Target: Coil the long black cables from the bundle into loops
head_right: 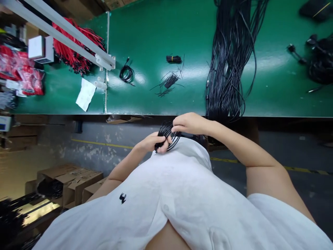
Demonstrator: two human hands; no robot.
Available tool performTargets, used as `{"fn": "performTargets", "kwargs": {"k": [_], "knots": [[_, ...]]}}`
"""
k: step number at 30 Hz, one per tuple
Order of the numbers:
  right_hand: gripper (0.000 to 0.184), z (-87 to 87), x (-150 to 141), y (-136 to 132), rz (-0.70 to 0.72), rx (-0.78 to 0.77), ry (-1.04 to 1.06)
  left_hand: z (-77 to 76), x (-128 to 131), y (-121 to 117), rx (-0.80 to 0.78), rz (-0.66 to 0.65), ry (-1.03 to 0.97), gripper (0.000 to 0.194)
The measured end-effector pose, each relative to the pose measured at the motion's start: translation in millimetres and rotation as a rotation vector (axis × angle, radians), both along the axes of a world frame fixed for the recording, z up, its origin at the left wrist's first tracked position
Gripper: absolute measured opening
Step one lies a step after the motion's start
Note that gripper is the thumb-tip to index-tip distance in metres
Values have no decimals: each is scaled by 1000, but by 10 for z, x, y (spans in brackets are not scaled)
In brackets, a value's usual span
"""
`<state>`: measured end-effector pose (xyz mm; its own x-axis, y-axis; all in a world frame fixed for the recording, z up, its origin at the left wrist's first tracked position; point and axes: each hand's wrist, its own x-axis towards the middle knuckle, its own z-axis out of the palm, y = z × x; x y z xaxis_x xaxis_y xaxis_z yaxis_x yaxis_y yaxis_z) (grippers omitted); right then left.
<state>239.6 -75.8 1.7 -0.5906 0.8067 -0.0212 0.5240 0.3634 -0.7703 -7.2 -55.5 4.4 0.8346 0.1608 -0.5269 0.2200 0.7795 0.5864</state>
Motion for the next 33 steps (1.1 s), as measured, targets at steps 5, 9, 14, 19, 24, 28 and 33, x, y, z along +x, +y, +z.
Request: {"fn": "performTargets", "kwargs": {"k": [5, 9, 14, 19, 24, 28, 33], "knots": [[38, -647, 875, -79, -410, -169, -42, 203, -210, 112, -55, 435, -21, 30], [30, -1146, 1540, -221, -668, -218, -276, 305, -387, 238, 33, 839, 1, 36], [31, -966, 1363, -384, -566, -37, -531, 355, -509, 395, 134, 869, 0, 46], [43, -237, 312, -591, -44, 220, -370, 195, -331, 425, 228, 542, 122, 54], [46, 58, -216, -359, -26, 223, -163, -3, 35, 118, 173, 154, 113, 52], [42, -71, -7, -66, -133, 16, -24, 42, 93, -8, 46, 18, 13, 44], [42, -335, 341, -87, -202, -196, 222, 102, -16, 45, -42, 196, -69, 36]]}}
